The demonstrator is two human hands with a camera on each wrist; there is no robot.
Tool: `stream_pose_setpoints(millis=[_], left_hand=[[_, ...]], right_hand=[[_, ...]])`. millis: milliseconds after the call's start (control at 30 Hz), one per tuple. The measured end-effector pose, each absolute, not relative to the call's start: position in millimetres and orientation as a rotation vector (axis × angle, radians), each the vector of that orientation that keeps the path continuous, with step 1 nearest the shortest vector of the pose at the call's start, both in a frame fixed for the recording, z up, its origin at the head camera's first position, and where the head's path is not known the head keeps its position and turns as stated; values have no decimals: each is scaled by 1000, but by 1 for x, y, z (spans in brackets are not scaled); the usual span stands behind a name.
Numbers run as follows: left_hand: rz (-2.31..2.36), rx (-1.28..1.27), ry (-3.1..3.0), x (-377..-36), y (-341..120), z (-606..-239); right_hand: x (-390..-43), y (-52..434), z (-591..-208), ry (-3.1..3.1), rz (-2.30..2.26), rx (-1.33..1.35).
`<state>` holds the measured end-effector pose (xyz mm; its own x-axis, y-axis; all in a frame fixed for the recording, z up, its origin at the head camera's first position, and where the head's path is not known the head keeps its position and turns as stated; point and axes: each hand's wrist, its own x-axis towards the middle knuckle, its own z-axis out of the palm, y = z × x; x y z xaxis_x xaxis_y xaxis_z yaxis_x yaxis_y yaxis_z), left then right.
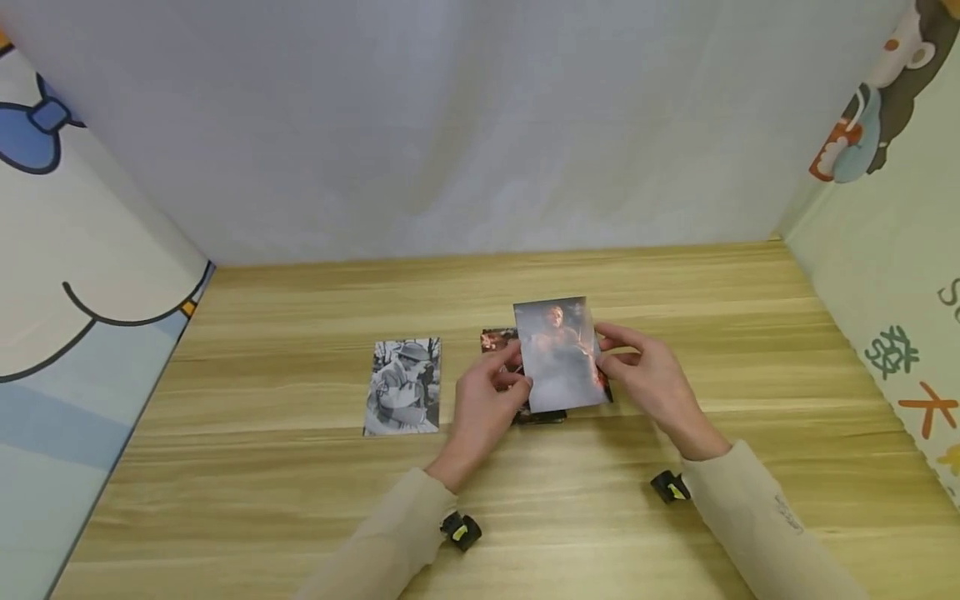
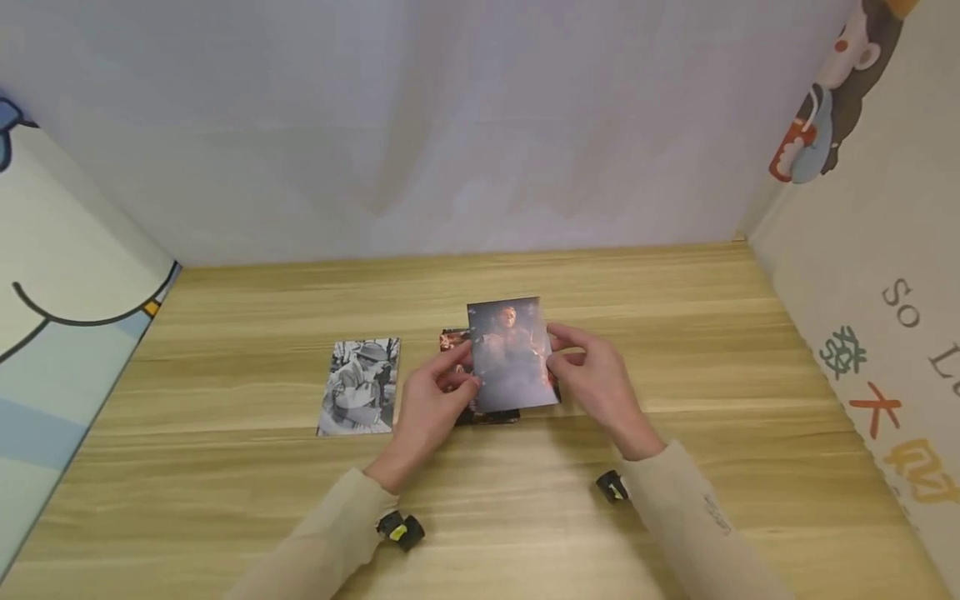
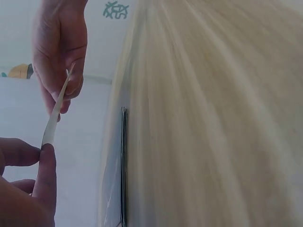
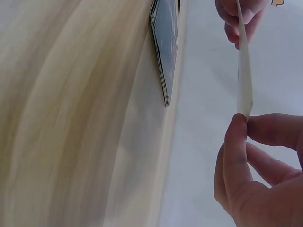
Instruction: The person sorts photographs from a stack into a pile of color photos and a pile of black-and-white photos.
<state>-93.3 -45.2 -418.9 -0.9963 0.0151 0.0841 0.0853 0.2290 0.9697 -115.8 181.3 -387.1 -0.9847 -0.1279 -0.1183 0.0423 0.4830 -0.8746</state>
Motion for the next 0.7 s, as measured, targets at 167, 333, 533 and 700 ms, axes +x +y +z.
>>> stream_pose_setpoints(millis=[167,333,533,700], left_hand=[[-1891,-113,-2420,-94,-35,-420],[-1908,-121,-2436,-95,-25,-422],[-1867,-140,-2493,-101,-15,-422],[-1827,-144,-2555,-104,-7,-423]], right_hand=[[-111,191,-385,2569,-1508,-62],[-110,200,-385,2586,-1479,-55],[-111,211,-385,2603,-1444,-40],[-112,219,-387,2625,-1413,-35]])
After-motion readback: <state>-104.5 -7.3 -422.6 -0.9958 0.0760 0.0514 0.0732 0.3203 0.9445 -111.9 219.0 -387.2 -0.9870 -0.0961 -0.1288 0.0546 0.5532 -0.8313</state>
